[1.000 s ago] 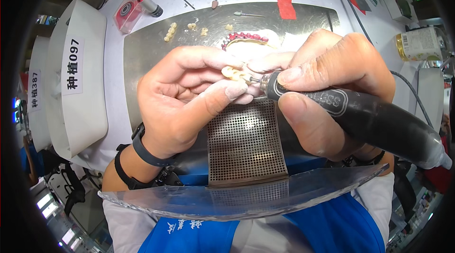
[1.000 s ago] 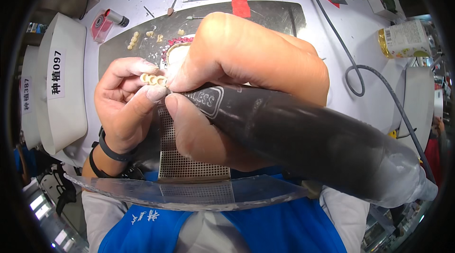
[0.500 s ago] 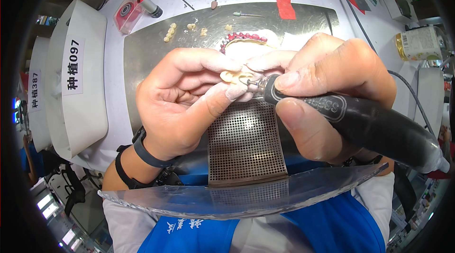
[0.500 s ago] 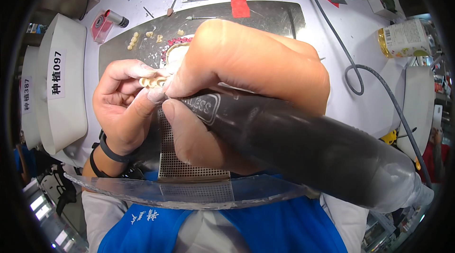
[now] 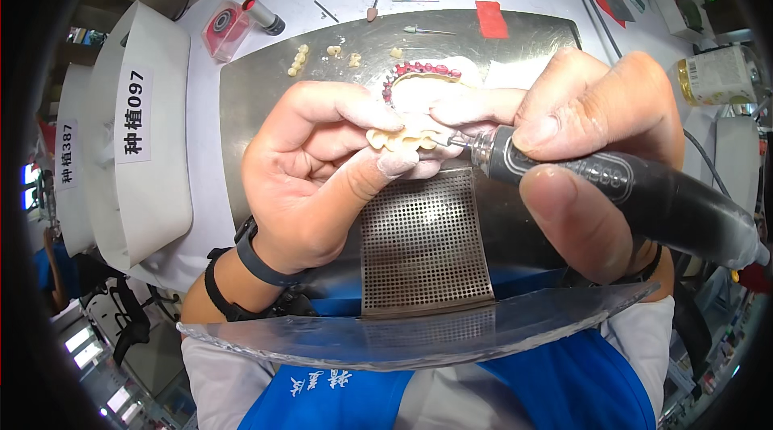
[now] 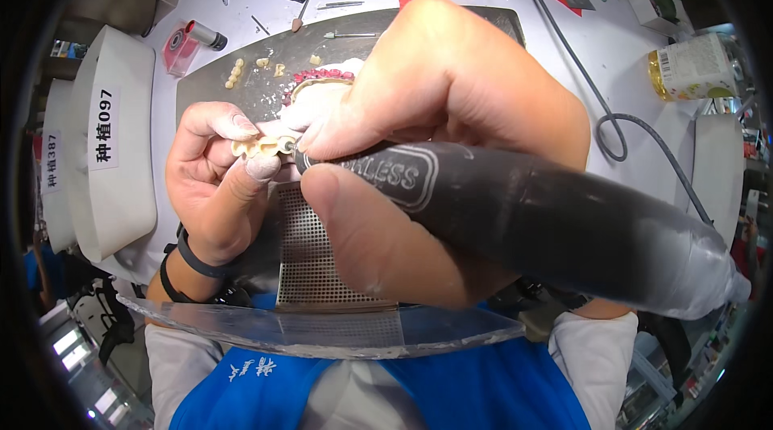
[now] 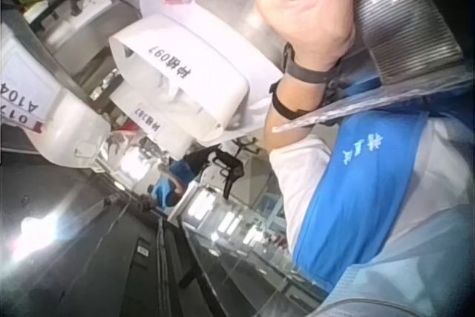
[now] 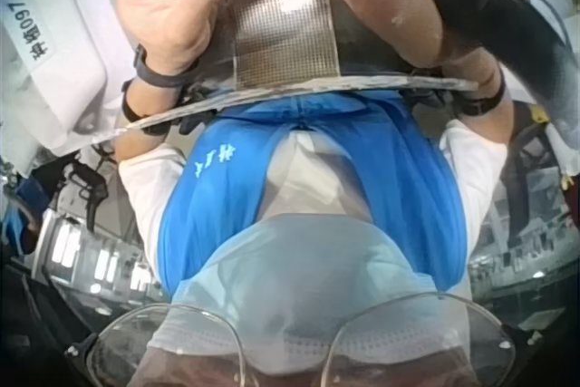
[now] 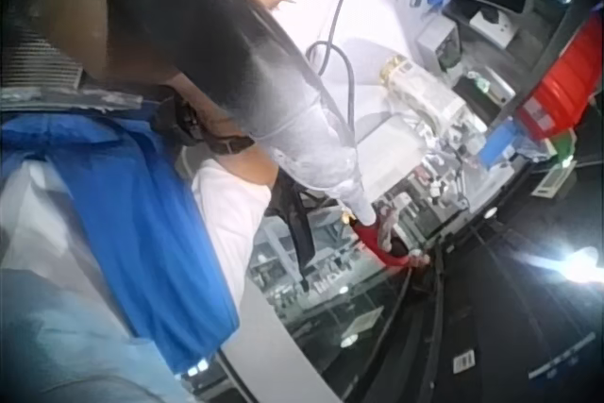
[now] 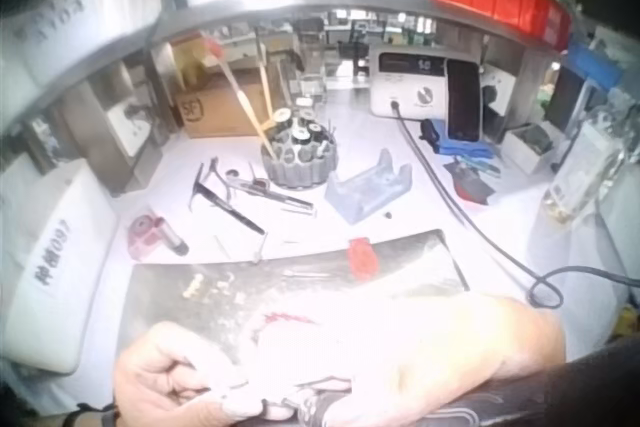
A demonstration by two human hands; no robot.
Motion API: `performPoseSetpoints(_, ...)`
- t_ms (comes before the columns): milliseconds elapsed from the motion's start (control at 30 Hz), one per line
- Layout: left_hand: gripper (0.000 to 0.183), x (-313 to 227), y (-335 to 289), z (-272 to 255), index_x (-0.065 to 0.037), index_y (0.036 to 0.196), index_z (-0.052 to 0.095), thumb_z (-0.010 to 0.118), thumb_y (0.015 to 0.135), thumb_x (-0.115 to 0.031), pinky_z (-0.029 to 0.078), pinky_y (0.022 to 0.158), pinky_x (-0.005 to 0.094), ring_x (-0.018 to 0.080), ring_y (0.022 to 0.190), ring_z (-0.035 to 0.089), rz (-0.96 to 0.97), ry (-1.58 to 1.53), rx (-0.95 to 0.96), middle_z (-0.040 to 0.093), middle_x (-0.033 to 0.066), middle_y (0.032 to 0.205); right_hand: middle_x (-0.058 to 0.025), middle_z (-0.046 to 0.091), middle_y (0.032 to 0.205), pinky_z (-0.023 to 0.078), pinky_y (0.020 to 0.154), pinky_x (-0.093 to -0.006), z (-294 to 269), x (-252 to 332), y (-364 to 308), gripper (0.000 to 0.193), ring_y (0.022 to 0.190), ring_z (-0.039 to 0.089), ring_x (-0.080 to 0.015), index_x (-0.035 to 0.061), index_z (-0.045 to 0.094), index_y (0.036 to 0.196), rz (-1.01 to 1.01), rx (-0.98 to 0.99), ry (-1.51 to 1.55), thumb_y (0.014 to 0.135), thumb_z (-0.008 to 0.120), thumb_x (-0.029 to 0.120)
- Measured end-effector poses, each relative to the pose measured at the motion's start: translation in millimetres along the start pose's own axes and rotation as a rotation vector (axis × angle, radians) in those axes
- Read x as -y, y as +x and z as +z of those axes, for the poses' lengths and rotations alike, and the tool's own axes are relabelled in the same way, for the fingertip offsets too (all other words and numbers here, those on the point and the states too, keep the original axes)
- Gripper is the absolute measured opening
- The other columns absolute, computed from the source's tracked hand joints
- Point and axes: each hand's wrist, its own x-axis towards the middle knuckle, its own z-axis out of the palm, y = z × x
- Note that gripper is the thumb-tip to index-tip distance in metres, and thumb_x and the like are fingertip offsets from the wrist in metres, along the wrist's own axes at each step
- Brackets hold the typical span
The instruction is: Polishing and painting a dental bridge on a stone model.
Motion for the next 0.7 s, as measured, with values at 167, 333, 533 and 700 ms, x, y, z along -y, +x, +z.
performPoseSetpoints(167,0.026,9.3,3.3,-13.8,0.007,0.113,0.045,0.058,0.091,0.008,0.058,0.085,0.0349,0.0263,0.094,0.069,0.083,-0.075,0.148,0.066,0.0258,0.103,-0.0151,0.055,0.087,0.053,0.088,-0.0452,4.3,-6.2,2.7,0.024,0.092,0.065,-0.0281,0.0001,0.047,0.102,-0.04,-0.026,0.12,0.088,0.064,0.009)
performPoseSetpoints(333,0.026,8.2,2.8,-17.0,0.007,0.113,0.047,0.059,0.09,0.008,0.058,0.086,0.0326,0.0251,0.095,0.069,0.07,-0.055,0.161,0.066,0.0249,0.103,-0.0167,0.056,0.088,0.054,0.087,-0.0446,-9.5,-15.4,-3.5,0.024,0.092,0.066,-0.0291,-0.0007,0.047,0.102,-0.126,0.122,-0.108,0.087,0.063,0.006)
performPoseSetpoints(533,0.029,9.3,-1.9,-14.7,0.009,0.115,0.049,0.057,0.087,0.014,0.056,0.089,0.0317,0.0224,0.098,0.068,0.136,-0.024,0.091,0.066,0.0229,0.106,-0.0177,0.057,0.087,0.054,0.087,-0.0437,-2.6,5.1,-4.5,0.025,0.092,0.067,-0.0299,-0.0014,0.047,0.104,-0.032,0.068,-0.204,0.086,0.064,0.005)
performPoseSetpoints(700,0.029,11.1,0.9,-13.3,0.01,0.114,0.053,0.058,0.086,0.016,0.055,0.091,0.0314,0.0208,0.1,0.067,0.2,0.061,0.114,0.066,0.0214,0.107,-0.0183,0.057,0.088,0.054,0.088,-0.044,4.6,-10.3,-2.1,0.026,0.094,0.067,-0.0311,-0.0018,0.047,0.105,-0.215,-0.01,-0.028,0.086,0.064,0.004)
